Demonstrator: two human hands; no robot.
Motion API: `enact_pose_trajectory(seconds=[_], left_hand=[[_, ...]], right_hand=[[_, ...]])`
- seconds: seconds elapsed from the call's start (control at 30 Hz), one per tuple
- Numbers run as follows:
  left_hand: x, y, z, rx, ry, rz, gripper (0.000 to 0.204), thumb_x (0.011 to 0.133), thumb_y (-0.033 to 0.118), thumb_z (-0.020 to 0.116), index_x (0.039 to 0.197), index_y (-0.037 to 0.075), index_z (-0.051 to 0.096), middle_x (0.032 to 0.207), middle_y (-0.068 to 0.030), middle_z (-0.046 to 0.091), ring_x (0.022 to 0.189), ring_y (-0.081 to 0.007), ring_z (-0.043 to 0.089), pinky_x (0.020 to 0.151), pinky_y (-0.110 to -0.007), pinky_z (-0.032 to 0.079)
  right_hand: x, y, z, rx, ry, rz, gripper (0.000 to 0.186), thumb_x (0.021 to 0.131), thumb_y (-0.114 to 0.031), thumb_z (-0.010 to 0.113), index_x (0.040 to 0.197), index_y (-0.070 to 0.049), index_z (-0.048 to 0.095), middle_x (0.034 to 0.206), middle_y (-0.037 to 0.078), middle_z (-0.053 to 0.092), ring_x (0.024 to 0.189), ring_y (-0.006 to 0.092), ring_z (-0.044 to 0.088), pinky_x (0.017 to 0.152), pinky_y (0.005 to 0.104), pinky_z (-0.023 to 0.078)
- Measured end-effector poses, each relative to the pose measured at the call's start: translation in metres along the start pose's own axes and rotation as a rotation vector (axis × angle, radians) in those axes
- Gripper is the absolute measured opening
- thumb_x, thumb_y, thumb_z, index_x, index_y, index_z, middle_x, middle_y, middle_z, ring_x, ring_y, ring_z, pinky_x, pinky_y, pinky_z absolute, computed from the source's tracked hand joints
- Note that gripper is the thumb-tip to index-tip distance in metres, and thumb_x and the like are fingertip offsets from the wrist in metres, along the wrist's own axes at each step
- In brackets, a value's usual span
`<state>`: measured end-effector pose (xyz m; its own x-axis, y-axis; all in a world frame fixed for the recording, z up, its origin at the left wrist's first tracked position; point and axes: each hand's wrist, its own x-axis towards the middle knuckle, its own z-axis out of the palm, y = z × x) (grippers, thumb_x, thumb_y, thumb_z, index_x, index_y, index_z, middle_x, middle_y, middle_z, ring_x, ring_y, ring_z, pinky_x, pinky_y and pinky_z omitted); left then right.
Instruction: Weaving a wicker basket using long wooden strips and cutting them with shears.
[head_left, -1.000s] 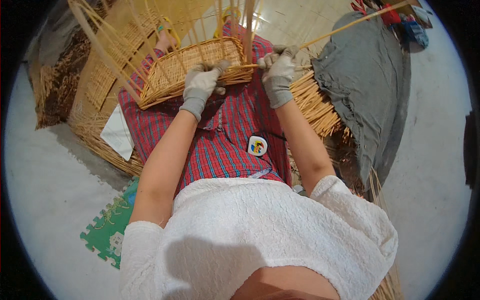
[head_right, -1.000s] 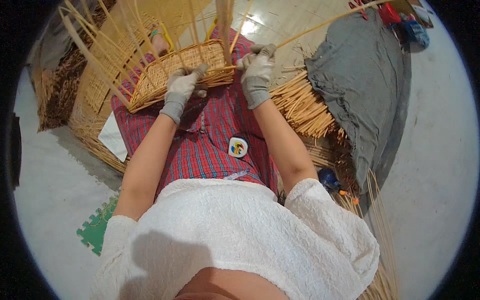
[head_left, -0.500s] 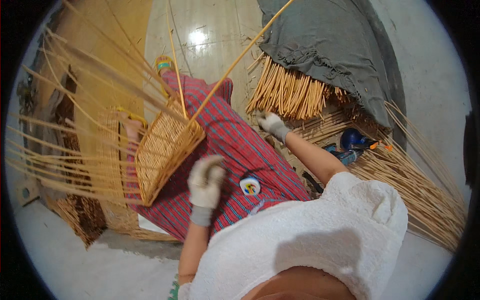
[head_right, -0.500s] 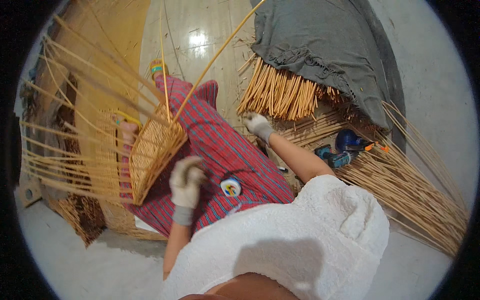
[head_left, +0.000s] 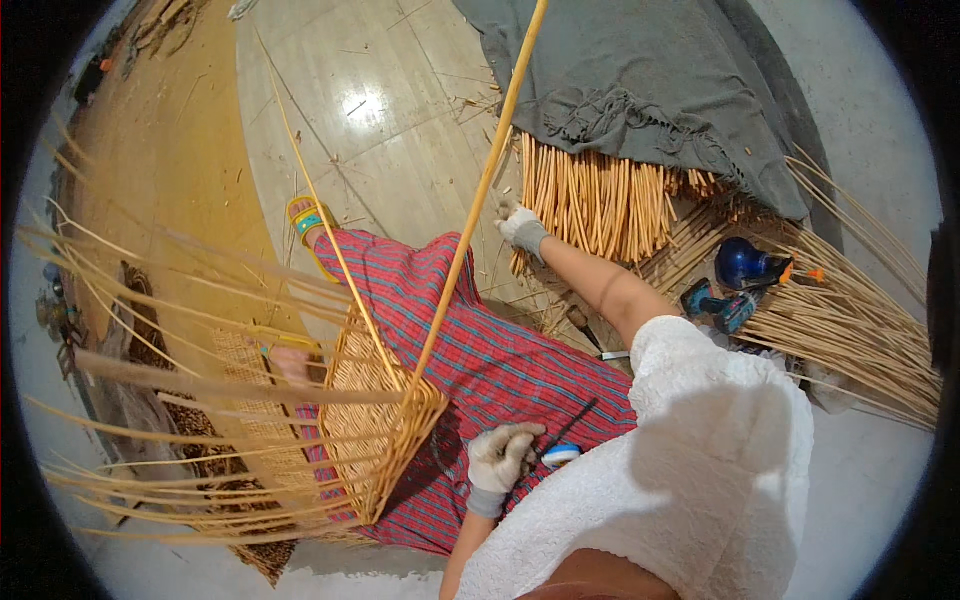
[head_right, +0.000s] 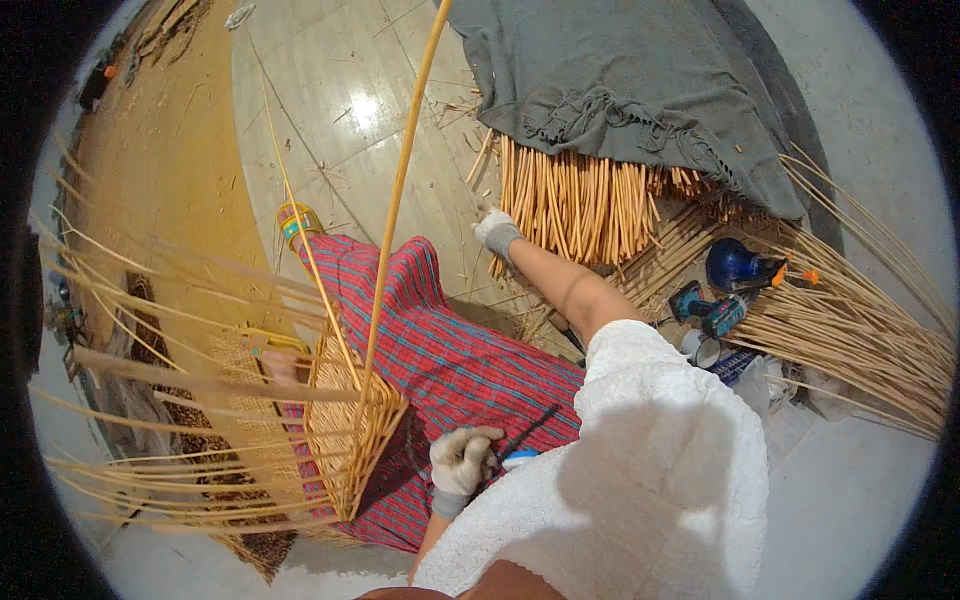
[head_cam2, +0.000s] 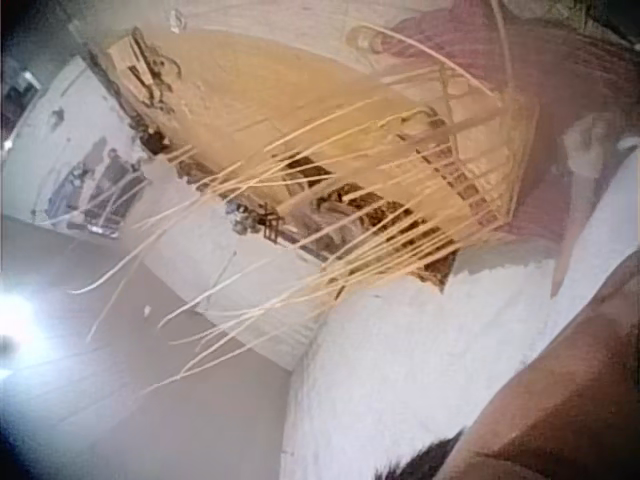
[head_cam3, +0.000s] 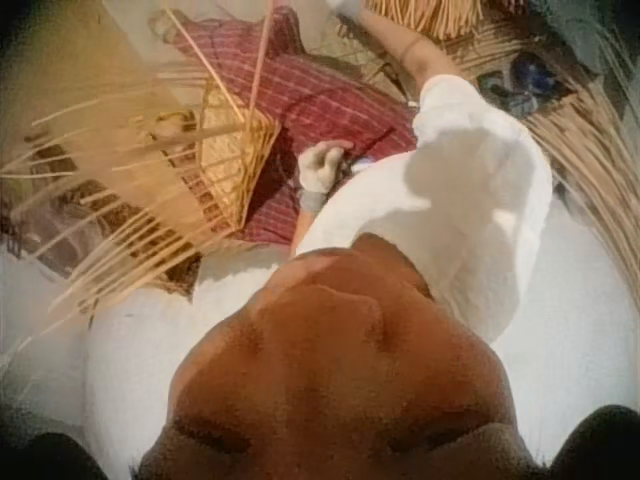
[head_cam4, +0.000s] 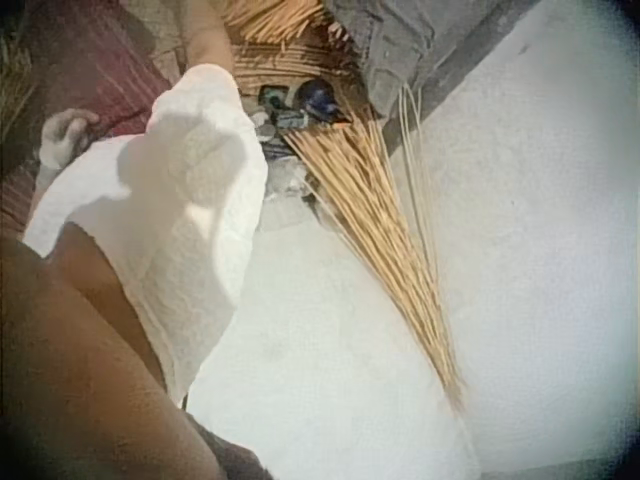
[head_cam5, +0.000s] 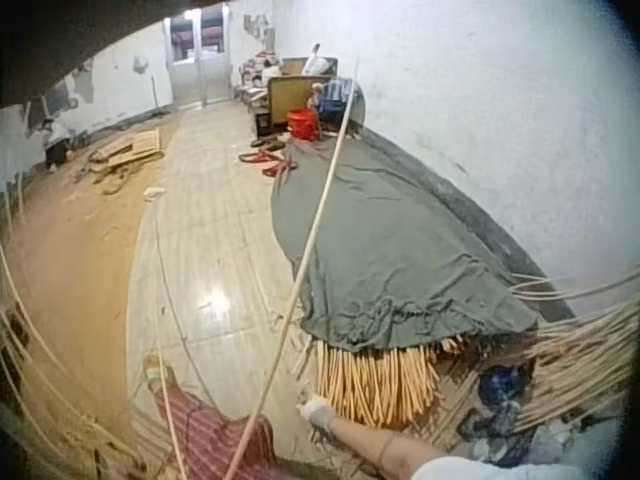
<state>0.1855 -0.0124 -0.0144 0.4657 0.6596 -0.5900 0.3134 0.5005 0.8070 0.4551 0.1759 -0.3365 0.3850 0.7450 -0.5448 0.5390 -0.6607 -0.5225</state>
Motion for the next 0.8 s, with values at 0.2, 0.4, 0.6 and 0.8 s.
enact_pose_trajectory(seconds=[0.2,0.4,0.6,0.8], left_hand=[[0.008,0.004,0.000,-0.037,-0.085,0.086,0.019,0.093,0.014,0.059,0.097,0.002,0.073,0.060,-0.0024,0.062,0.048,-0.0069,0.055,0.046,-0.022,0.045],[0.005,0.000,-0.008,-0.115,-0.070,-0.037,0.020,0.095,0.016,0.059,0.099,0.002,0.072,0.062,-0.0027,0.063,0.047,-0.0068,0.054,0.045,-0.022,0.044],[-0.002,0.004,-0.009,-0.276,-0.071,-0.086,0.043,0.098,0.036,0.052,0.103,-0.003,0.067,0.061,-0.0045,0.062,0.042,-0.0077,0.050,0.039,-0.022,0.039],[-0.006,0.029,-0.001,-0.409,-0.177,0.077,0.094,0.083,0.075,0.046,0.134,-0.004,0.043,0.118,-0.0160,0.058,0.107,-0.0254,0.059,0.092,-0.037,0.049]], right_hand=[[0.113,0.017,-0.017,-0.590,0.128,-0.271,0.037,0.091,-0.028,0.055,0.119,-0.003,0.055,0.099,0.021,0.068,0.095,0.0333,0.067,0.082,0.0455,0.053],[0.074,-0.051,-0.060,1.026,-0.024,0.289,0.030,0.096,-0.035,0.048,0.092,-0.009,0.062,0.061,0.003,0.054,0.046,0.0171,0.048,0.040,0.0332,0.037],[-0.182,-0.094,-0.167,0.959,-0.668,0.240,0.023,0.096,-0.026,0.055,0.104,-0.005,0.062,0.078,0.001,0.060,0.055,0.0089,0.053,0.040,0.0221,0.041],[-0.360,-0.090,-0.166,0.799,-1.598,-0.173,0.040,0.099,-0.037,0.048,0.113,-0.001,0.055,0.099,0.011,0.065,0.066,0.0131,0.062,0.046,0.0228,0.045]])
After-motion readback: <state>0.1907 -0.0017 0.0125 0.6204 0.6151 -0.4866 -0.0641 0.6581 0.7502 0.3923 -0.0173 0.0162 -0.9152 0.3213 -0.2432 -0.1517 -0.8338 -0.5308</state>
